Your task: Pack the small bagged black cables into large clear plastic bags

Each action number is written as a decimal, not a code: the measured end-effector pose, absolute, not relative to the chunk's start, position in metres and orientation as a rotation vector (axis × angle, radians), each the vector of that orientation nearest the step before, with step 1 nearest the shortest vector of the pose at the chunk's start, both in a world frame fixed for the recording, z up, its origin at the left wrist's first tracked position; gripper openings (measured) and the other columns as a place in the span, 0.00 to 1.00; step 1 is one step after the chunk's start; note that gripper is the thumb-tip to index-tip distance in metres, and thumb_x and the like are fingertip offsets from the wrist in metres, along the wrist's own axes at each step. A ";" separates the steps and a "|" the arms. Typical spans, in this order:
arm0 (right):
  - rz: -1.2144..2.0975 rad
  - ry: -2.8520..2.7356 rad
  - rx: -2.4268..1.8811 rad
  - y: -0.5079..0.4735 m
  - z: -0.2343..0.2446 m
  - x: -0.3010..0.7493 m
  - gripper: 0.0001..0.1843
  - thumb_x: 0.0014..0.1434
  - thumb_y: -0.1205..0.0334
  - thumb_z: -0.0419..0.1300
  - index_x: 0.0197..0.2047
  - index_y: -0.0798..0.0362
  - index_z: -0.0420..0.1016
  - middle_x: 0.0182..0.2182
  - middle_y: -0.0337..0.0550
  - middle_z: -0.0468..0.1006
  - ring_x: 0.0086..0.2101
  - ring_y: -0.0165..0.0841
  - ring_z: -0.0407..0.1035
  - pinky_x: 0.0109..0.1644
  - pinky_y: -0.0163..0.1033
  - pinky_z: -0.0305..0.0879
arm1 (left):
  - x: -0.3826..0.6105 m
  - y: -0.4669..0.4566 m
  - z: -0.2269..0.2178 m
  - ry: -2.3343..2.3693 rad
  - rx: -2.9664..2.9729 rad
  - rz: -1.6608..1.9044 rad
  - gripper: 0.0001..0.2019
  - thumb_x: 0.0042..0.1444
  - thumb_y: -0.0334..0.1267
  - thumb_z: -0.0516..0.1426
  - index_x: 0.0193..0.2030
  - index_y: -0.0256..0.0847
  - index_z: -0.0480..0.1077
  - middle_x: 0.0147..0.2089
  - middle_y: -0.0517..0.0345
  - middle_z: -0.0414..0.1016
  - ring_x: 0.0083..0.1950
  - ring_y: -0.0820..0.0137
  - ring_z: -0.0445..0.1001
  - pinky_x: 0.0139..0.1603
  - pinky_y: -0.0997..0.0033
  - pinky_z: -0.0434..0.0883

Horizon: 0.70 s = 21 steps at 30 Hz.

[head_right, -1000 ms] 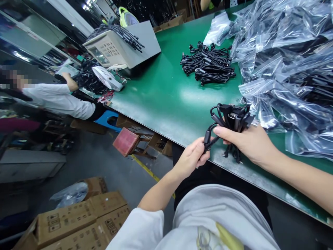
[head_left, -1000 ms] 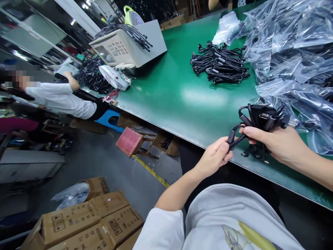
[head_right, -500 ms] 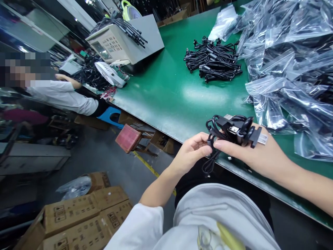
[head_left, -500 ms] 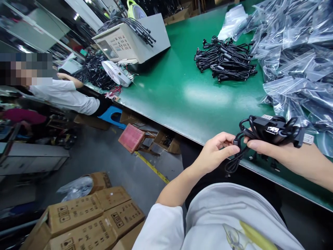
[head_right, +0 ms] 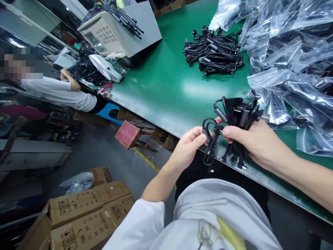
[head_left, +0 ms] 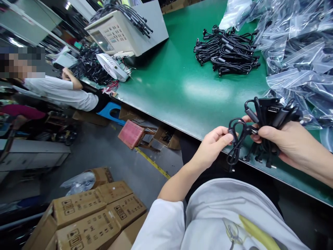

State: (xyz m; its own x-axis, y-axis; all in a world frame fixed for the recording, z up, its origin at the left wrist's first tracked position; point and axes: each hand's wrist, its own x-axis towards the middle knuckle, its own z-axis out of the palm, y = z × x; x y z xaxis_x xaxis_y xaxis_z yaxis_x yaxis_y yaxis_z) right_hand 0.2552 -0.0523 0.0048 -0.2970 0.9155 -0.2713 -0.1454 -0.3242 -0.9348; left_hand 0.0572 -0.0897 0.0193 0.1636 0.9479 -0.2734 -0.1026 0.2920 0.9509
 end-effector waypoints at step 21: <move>2.162 -0.845 -0.987 -0.054 0.015 0.248 0.19 0.57 0.45 0.67 0.32 0.53 0.75 0.21 0.35 0.67 0.21 0.23 0.54 0.20 0.27 0.51 | 0.074 -0.087 0.023 0.978 0.589 1.034 0.19 0.53 0.47 0.68 0.38 0.39 0.65 0.32 0.64 0.70 0.28 0.81 0.67 0.30 0.81 0.68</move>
State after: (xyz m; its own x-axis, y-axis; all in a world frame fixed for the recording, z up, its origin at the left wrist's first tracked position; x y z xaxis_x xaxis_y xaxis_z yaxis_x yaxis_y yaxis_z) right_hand 0.2479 -0.0543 0.0147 -0.5366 0.7353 -0.4140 -0.2597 -0.6107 -0.7481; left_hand 0.0739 -0.0868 0.0231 0.1725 0.9062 -0.3860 -0.4358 0.4216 0.7951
